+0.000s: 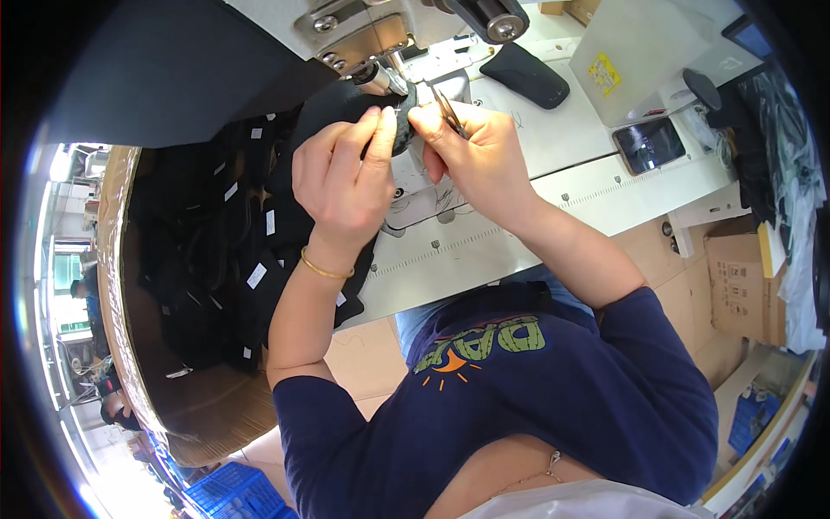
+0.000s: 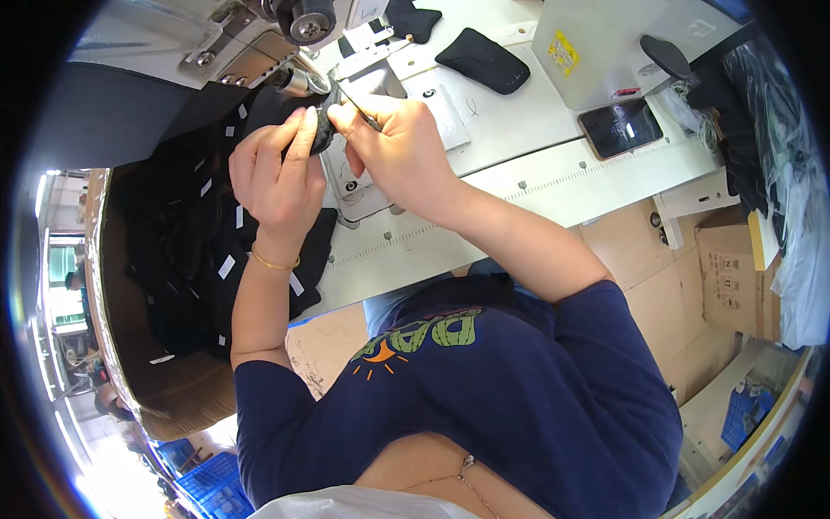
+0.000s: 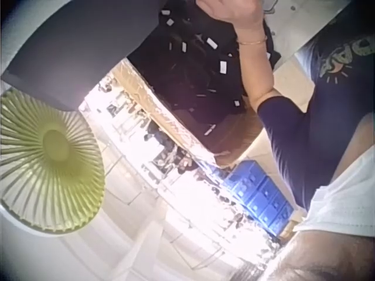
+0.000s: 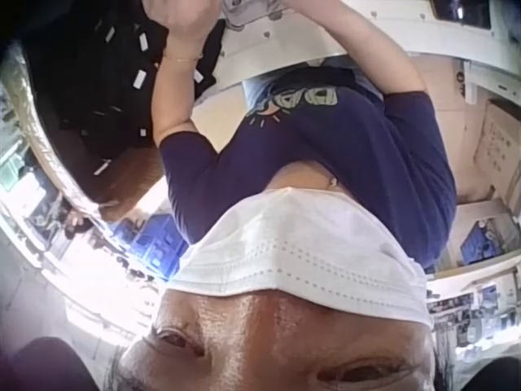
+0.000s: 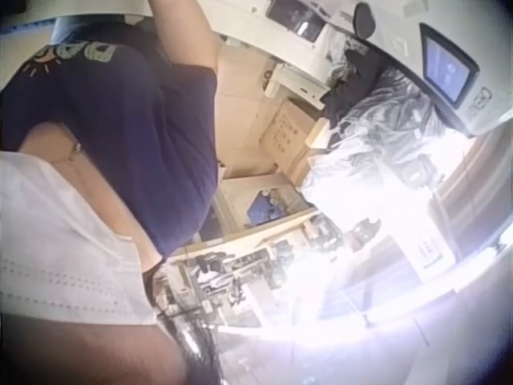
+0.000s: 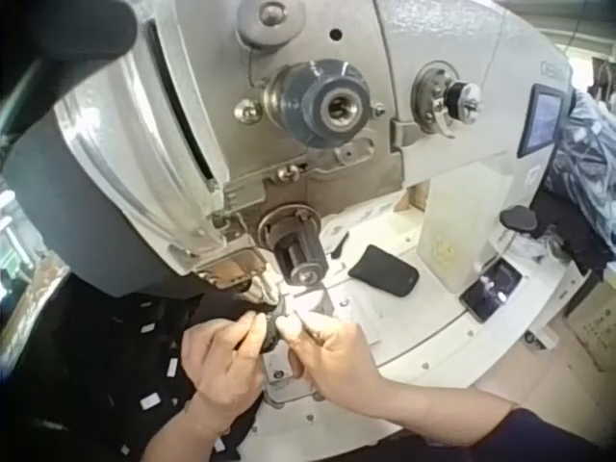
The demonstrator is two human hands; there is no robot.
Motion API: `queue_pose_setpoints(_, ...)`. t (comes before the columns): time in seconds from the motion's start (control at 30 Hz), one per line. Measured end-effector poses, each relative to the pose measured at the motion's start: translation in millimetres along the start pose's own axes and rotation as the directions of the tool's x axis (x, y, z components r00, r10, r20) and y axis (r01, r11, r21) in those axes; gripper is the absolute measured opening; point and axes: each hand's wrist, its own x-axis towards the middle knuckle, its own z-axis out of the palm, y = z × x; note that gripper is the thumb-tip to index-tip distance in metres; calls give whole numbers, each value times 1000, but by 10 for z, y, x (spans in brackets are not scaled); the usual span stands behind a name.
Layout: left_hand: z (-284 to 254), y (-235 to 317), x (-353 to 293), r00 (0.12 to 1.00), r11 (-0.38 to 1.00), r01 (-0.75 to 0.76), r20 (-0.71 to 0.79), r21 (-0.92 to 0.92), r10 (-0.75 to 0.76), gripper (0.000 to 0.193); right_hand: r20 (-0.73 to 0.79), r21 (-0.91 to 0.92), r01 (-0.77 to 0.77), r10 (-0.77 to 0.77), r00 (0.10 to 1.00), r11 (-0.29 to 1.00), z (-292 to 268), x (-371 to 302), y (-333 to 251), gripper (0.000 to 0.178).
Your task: The recorder is using a sewing machine to stitch together black fabric or leather shoe components.
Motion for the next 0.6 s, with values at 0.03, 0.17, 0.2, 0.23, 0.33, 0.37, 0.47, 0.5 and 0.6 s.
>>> queue_pose_setpoints(0.03, -41, 55, 64, 999, 1000, 4, 33, 25, -5, 29, -8, 45, -10, 10, 1000, 999, -7, 7, 9, 37)
queue_pose_setpoints(0.17, -4, 207, 162, 998, 992, 1, 62, 124, -9, 17, -20, 54, -22, 23, 1000, 998, -32, 30, 48, 37)
queue_pose_setpoints(0.2, -1, 225, 177, 997, 986, 2, 78, 167, -15, 16, -12, 48, -29, 30, 999, 998, -40, 32, 32, 38)
queue_pose_setpoints(0.23, 10, 223, 180, 997, 986, -1, 78, 166, -12, 16, -3, 41, -36, 36, 999, 998, -43, 33, 22, 38)
queue_pose_setpoints(0.33, 55, 237, 179, 994, 981, 29, 96, 193, -49, 19, 12, 67, -51, 50, 999, 996, -40, 29, 3, 37)
queue_pose_setpoints(0.37, 47, 263, 175, 984, 965, 56, 149, 255, -96, 23, 13, 66, -49, 48, 999, 997, -29, 24, -6, 37)
queue_pose_setpoints(0.47, -36, 315, 157, 936, 932, 111, 279, 345, -214, 28, -15, 34, -65, 65, 998, 997, -17, 16, 0, 35)
queue_pose_setpoints(0.5, -93, 321, 142, 893, 915, 134, 355, 380, -278, 31, -19, 47, -60, 61, 998, 997, -3, 19, 17, 34)
queue_pose_setpoints(0.6, -236, 378, 67, 886, 931, 146, 374, 334, -274, 35, -19, 66, -59, 60, 998, 996, 3, 19, 8, 33)
